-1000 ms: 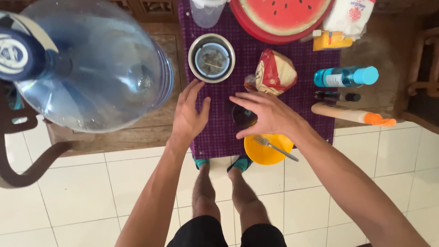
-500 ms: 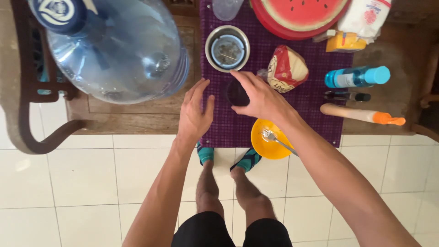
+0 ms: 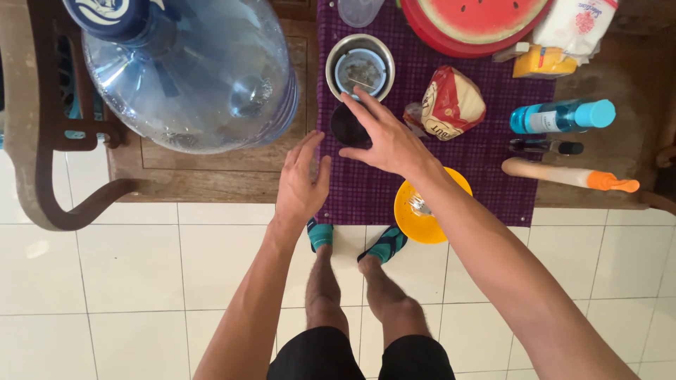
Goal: Tidying up various items from a drawer and a cluttered desk, and moving objects between rooms.
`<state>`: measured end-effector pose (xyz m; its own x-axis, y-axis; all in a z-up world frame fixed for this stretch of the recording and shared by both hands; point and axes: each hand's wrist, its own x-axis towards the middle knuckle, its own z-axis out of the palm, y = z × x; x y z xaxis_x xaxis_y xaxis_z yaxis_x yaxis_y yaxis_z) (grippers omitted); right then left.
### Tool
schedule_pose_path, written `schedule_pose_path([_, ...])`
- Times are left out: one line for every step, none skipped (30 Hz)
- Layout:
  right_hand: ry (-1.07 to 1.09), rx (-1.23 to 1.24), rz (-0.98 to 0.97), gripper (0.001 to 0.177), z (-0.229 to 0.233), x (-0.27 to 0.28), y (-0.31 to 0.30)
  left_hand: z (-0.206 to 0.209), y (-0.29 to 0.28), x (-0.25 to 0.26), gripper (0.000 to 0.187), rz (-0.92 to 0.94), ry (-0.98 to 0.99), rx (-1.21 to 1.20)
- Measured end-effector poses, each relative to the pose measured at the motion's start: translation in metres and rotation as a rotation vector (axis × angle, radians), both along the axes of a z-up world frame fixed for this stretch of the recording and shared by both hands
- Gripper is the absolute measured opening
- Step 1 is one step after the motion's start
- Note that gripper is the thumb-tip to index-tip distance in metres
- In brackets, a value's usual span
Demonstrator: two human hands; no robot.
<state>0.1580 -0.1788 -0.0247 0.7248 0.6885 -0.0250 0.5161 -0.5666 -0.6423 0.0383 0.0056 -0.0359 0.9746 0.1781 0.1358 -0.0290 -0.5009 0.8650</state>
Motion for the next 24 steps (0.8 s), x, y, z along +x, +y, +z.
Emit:
schedule_pose_path([0.001,-0.002,-0.003,0.100,0.002,-0.001,-0.004,0.003,-0.001,0.001,0.042,-0.003,0.001,-0.002])
schedule_pose_path([0.032,-0.016,-0.025,0.100,0.004,-0.002,-0.009,0.005,-0.002,0.001,0.037,0.000,0.020,0.004])
schedule_pose_path([0.063,-0.031,-0.047,0.101,0.007,-0.003,-0.014,0.008,-0.004,0.002,0.033,0.003,0.039,0.009])
schedule_pose_path([0.064,-0.034,-0.051,0.101,0.004,-0.004,-0.025,0.006,-0.007,0.001,0.033,-0.001,0.039,0.007])
schedule_pose_path([0.022,0.011,-0.065,0.097,0.002,-0.005,-0.036,0.005,-0.009,0.001,0.024,0.004,0.062,-0.023])
schedule_pose_path([-0.019,0.056,-0.078,0.093,0.000,-0.006,-0.047,0.004,-0.012,0.001,0.016,0.009,0.085,-0.053])
schedule_pose_path([-0.019,0.051,-0.085,0.093,-0.001,-0.007,-0.058,0.003,-0.015,0.001,0.016,0.002,0.086,-0.057])
schedule_pose_path([-0.009,0.053,-0.147,0.084,-0.003,-0.009,-0.069,0.003,-0.018,0.002,0.015,-0.007,0.077,-0.050])
schedule_pose_path([0.002,0.053,-0.209,0.076,-0.004,-0.012,-0.082,0.002,-0.022,0.002,0.014,-0.018,0.070,-0.044])
schedule_pose_path([0.003,0.047,-0.216,0.076,-0.004,-0.014,-0.091,0.000,-0.026,0.001,0.014,-0.025,0.072,-0.049])
schedule_pose_path([-0.050,0.051,-0.251,0.071,-0.004,-0.016,-0.101,-0.002,-0.030,0.001,0.013,-0.031,0.068,-0.062])
schedule_pose_path([-0.103,0.054,-0.285,0.066,-0.004,-0.018,-0.111,-0.004,-0.034,0.001,0.012,-0.037,0.065,-0.075])
schedule_pose_path([-0.100,0.050,-0.292,0.066,-0.004,-0.021,-0.119,-0.007,-0.038,0.000,0.012,-0.044,0.069,-0.078])
schedule_pose_path([-0.083,0.040,-0.356,0.059,-0.004,-0.025,-0.127,-0.009,-0.043,-0.001,0.011,-0.061,0.087,-0.065])
schedule_pose_path([-0.065,0.028,-0.420,0.053,-0.003,-0.030,-0.137,-0.011,-0.049,-0.002,0.011,-0.079,0.107,-0.053])
schedule_pose_path([-0.061,0.021,-0.428,0.053,-0.012,-0.035,-0.150,-0.014,-0.055,-0.005,0.011,-0.088,0.113,-0.059])
schedule_pose_path([-0.036,0.020,-0.482,0.043,-0.020,-0.039,-0.163,-0.018,-0.061,-0.006,0.012,-0.112,0.135,-0.063])
schedule_pose_path([-0.011,0.018,-0.535,0.033,-0.029,-0.043,-0.175,-0.021,-0.067,-0.008,0.014,-0.136,0.158,-0.067])
schedule_pose_path([-0.009,0.018,-0.540,0.033,-0.032,-0.049,-0.183,-0.026,-0.073,-0.009,0.014,-0.142,0.160,-0.066])
schedule_pose_path([-0.004,-0.001,-0.534,0.031,-0.036,-0.056,-0.191,-0.031,-0.080,-0.011,0.016,-0.171,0.178,-0.073])
schedule_pose_path([0.002,-0.019,-0.528,0.029,-0.039,-0.063,-0.199,-0.036,-0.087,-0.013,0.018,-0.201,0.196,-0.079])
schedule_pose_path([0.004,-0.019,-0.534,0.029,-0.041,-0.070,-0.205,-0.038,-0.094,-0.013,0.018,-0.207,0.199,-0.078])
schedule_pose_path([0.037,-0.066,-0.519,0.029,-0.043,-0.076,-0.211,-0.040,-0.101,-0.013,0.022,-0.239,0.248,-0.063])
schedule_pose_path([0.069,-0.113,-0.504,0.030,-0.045,-0.082,-0.217,-0.042,-0.107,-0.014,0.026,-0.270,0.298,-0.048])
